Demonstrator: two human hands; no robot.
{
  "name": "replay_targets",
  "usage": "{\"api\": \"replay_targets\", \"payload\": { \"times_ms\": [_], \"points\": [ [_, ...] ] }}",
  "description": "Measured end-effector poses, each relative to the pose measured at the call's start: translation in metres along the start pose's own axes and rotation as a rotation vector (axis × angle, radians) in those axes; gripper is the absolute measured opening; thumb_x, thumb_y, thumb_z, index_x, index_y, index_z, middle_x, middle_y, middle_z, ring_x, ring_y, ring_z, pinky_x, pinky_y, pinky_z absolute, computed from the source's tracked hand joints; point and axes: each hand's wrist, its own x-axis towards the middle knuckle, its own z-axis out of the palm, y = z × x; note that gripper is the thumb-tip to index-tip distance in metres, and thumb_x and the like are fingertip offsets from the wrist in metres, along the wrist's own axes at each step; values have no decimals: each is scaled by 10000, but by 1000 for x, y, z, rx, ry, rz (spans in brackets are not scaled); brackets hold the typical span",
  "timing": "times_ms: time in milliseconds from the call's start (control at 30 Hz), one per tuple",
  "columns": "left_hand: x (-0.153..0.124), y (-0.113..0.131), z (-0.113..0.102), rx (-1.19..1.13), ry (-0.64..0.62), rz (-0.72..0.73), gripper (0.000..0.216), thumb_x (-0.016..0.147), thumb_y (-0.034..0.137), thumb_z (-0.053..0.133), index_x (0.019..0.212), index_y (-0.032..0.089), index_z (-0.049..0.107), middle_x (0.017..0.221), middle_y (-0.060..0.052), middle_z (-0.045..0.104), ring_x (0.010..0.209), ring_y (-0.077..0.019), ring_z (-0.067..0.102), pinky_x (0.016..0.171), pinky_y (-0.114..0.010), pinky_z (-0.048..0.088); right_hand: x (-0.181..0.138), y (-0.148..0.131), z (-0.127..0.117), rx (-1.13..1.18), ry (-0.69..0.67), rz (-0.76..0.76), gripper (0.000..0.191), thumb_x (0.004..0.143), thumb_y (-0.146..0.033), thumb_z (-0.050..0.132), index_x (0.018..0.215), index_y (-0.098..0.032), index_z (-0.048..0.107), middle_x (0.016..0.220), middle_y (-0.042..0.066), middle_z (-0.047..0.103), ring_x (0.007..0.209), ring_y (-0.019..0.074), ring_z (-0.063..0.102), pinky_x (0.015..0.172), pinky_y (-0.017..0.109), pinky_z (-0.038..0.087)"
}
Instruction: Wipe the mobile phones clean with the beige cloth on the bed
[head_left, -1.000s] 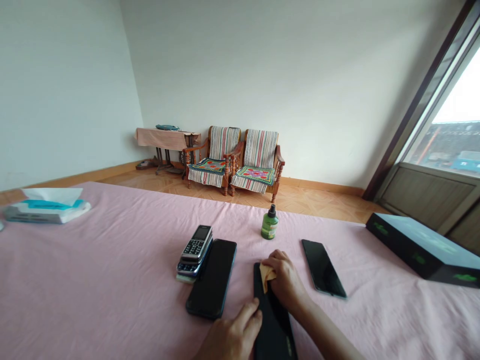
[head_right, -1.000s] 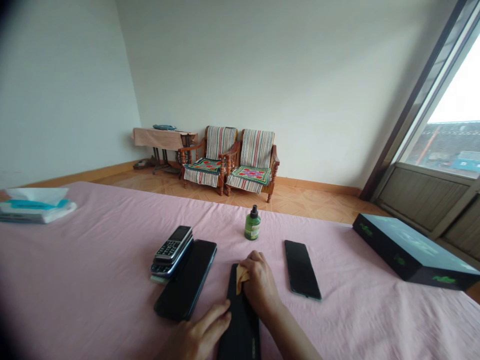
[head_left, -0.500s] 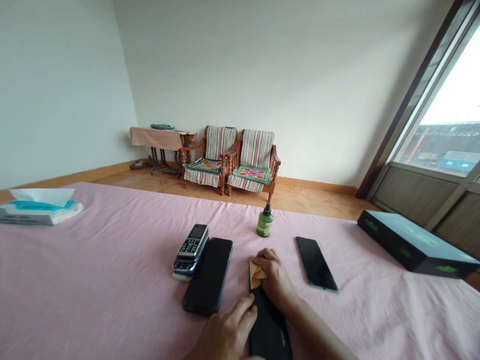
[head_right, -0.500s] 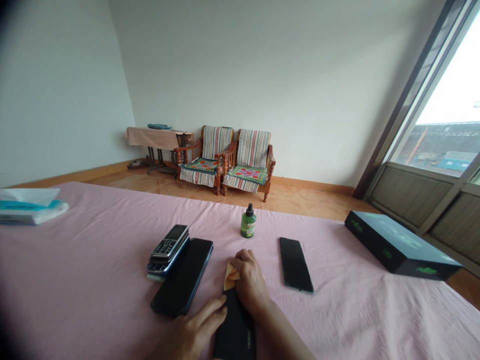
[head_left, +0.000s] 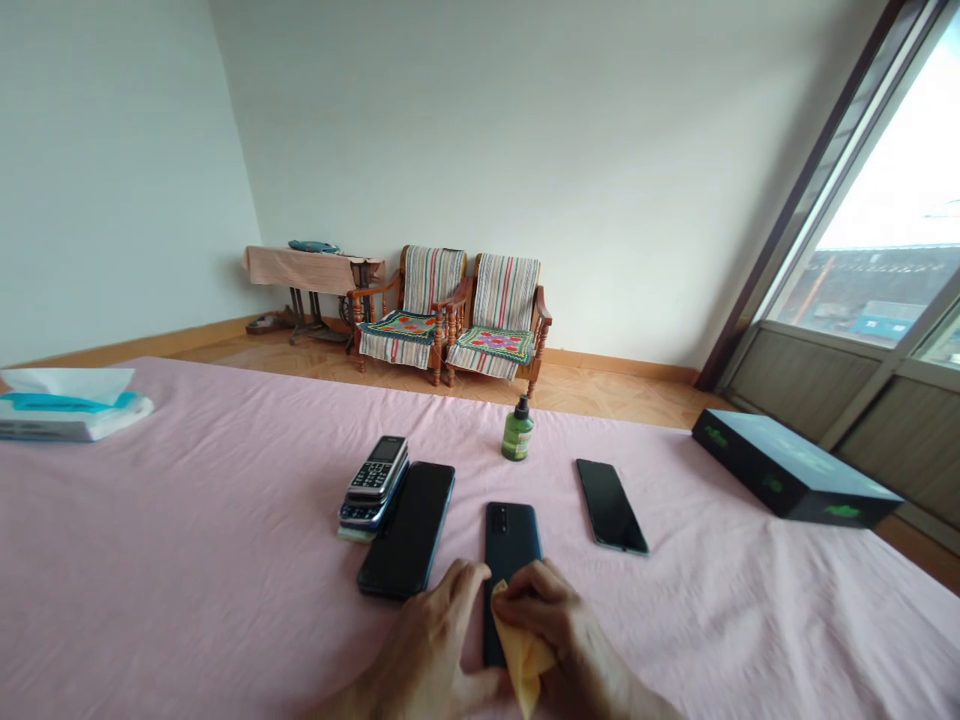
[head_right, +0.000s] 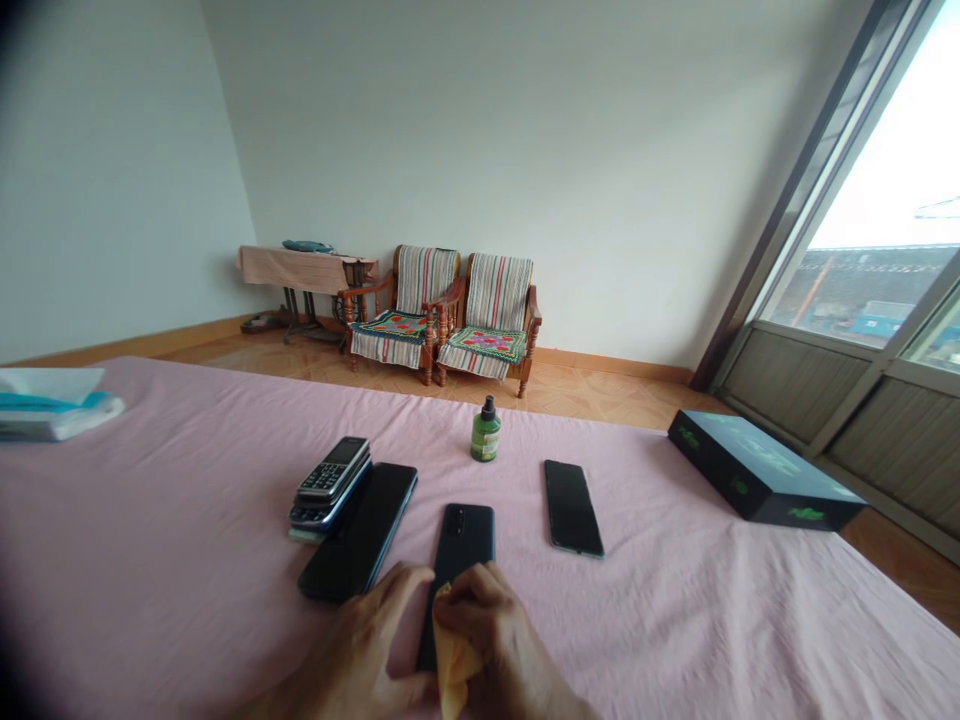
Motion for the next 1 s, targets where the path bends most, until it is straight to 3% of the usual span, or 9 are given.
{"api": "replay_targets", "payload": {
  "times_ms": [133,233,367,500,733,900,1000],
  "points": [
    [0,-2,0,12,13,21,554,668,173,706,1176,222,489,1144,-40,580,1056,-219,573,908,-288,440,-29,2,4,104,29,135,158,753,-177,627,796,-281,737,810,27,628,773,175,610,644,236,459],
    [1,1,-3,31,-16,3,508,680,219,721,1153,218,539,1125,-47,593,1022,-234,591,878,-309,466,-38,5,-2,169,53,213,198,659,-145,639,758,-269,756,785,27,626,688,163,614,568,225,439],
    [0,3,-3,34,-5,-2,529,700,208,727,1194,208,540,1159,-53,583,1049,-232,579,915,-323,452,-24,1,-9,241,240,304,410,534,-57,471,775,-223,757,792,44,623,729,179,627,607,245,461],
    [-1,2,-1,27,-31,2,528,700,174,720,1199,201,548,1132,-55,600,1049,-229,581,919,-316,454,-3,-3,-3,303,364,437,465,458,-56,370,707,-189,739,767,51,619,724,176,630,617,246,471],
    [2,4,-2,111,-49,28,548,649,173,693,1176,188,547,1089,-81,601,999,-260,598,879,-334,488,6,-13,-2,434,474,471,437,465,-55,379,683,-186,734,747,52,659,782,207,628,688,282,486],
    [1,1,3,113,-12,103,450,710,188,613,1156,208,559,1056,-80,625,917,-242,638,803,-292,516,9,-29,0,565,517,364,485,423,-58,362,701,-197,735,756,41,620,746,180,614,621,239,461],
    [-2,-4,6,10,72,126,369,772,230,560,1141,210,566,1006,-78,656,893,-244,652,793,-296,515,11,-36,-1,610,463,281,524,430,-47,373,764,-212,742,796,39,608,778,178,606,653,245,473]
  ]
}}
